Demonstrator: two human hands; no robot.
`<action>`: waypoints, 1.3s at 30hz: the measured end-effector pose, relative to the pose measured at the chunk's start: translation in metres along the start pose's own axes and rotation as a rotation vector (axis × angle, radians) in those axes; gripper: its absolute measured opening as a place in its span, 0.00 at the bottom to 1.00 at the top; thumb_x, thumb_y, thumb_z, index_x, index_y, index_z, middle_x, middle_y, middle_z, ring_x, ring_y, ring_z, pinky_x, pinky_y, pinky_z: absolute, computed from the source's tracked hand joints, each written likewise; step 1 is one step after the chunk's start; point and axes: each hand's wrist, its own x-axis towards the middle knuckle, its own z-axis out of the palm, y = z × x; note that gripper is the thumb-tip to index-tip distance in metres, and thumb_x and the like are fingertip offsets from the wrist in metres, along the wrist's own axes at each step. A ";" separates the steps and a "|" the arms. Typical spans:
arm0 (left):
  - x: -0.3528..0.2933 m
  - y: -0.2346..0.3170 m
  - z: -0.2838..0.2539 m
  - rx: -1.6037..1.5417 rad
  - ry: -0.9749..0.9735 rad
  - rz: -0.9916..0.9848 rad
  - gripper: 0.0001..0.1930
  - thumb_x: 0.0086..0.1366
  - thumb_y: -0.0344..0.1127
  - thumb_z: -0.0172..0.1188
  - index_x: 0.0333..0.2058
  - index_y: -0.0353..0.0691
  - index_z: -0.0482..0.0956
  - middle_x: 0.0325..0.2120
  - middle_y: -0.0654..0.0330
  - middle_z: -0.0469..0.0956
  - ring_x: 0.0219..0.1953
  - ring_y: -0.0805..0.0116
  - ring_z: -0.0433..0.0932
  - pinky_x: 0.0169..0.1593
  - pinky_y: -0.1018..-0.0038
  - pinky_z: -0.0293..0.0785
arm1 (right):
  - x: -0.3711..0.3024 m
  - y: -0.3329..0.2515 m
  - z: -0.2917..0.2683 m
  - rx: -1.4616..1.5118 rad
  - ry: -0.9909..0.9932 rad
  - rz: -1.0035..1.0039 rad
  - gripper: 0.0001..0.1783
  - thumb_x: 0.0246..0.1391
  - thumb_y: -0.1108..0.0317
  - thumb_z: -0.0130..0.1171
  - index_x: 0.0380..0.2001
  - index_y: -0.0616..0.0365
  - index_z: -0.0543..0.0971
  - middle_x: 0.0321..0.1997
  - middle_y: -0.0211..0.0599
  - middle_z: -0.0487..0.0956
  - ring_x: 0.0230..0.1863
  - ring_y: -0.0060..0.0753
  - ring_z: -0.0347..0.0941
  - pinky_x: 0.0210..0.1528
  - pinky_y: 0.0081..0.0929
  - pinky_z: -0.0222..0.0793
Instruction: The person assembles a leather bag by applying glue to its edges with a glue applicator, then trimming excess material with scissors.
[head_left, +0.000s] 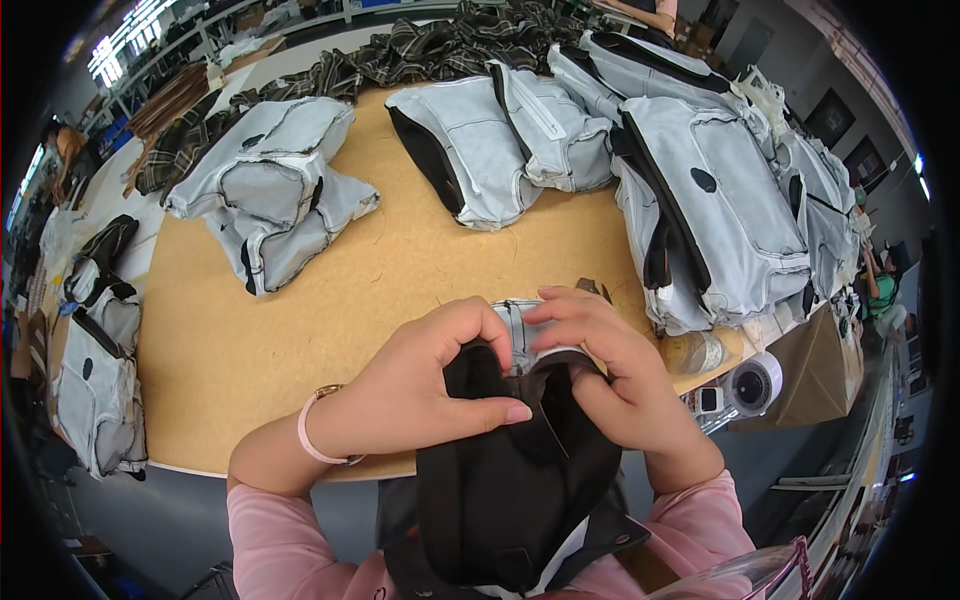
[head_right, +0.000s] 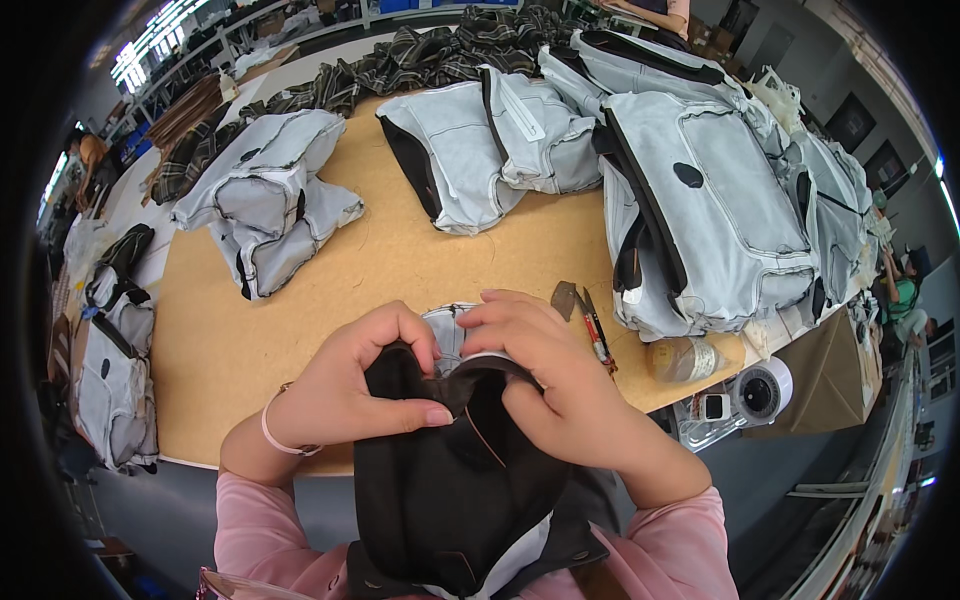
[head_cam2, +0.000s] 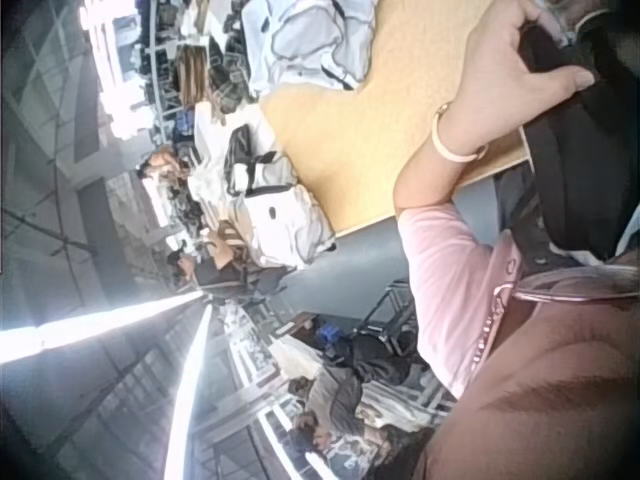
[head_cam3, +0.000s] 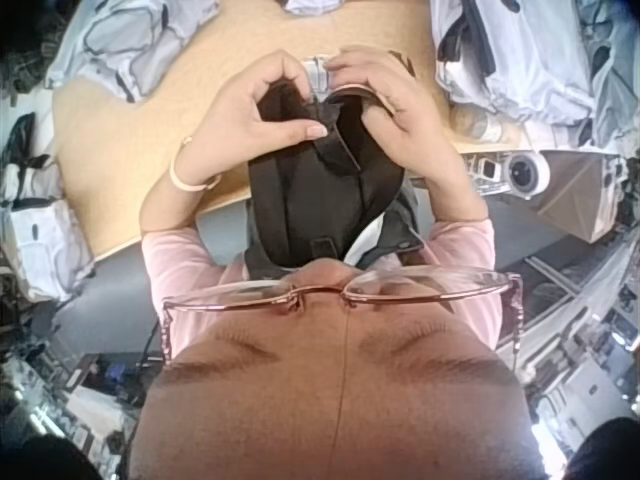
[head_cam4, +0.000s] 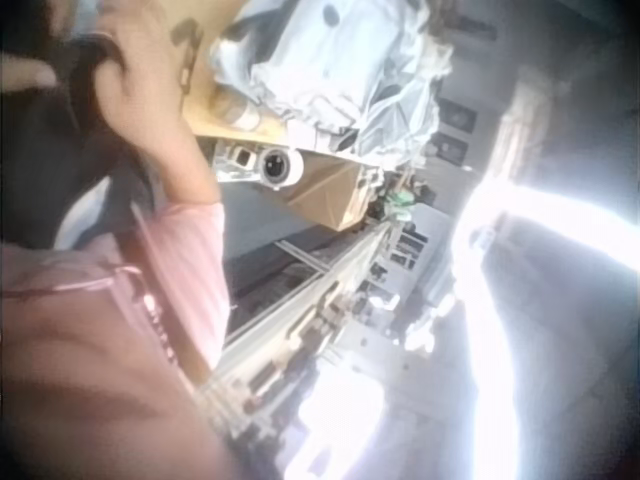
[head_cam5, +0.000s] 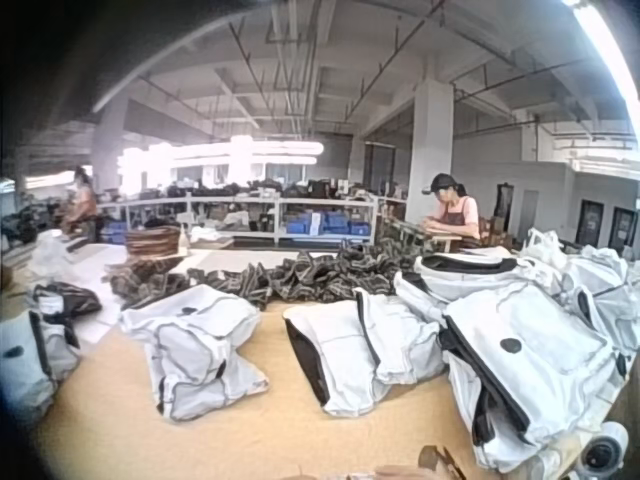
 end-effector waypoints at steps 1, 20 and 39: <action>-0.001 0.001 0.000 0.010 0.000 -0.032 0.17 0.51 0.34 0.71 0.35 0.41 0.72 0.32 0.66 0.72 0.37 0.74 0.70 0.43 0.76 0.66 | -0.001 0.003 -0.002 0.002 -0.004 0.000 0.18 0.41 0.86 0.47 0.39 0.63 0.72 0.46 0.44 0.74 0.54 0.44 0.69 0.61 0.40 0.60; -0.014 0.006 0.014 0.468 0.186 0.397 0.12 0.45 0.27 0.66 0.29 0.43 0.72 0.27 0.63 0.71 0.35 0.62 0.71 0.43 0.66 0.64 | 0.006 -0.019 0.007 0.131 -0.151 -0.043 0.16 0.39 0.81 0.65 0.32 0.58 0.72 0.39 0.41 0.71 0.50 0.47 0.68 0.55 0.39 0.62; -0.016 0.001 0.023 0.646 0.275 0.580 0.12 0.41 0.29 0.61 0.29 0.36 0.75 0.25 0.63 0.71 0.34 0.65 0.72 0.40 0.66 0.67 | -0.007 -0.022 0.014 -0.298 0.045 -0.322 0.19 0.30 0.79 0.66 0.33 0.67 0.77 0.30 0.40 0.70 0.39 0.45 0.68 0.50 0.54 0.69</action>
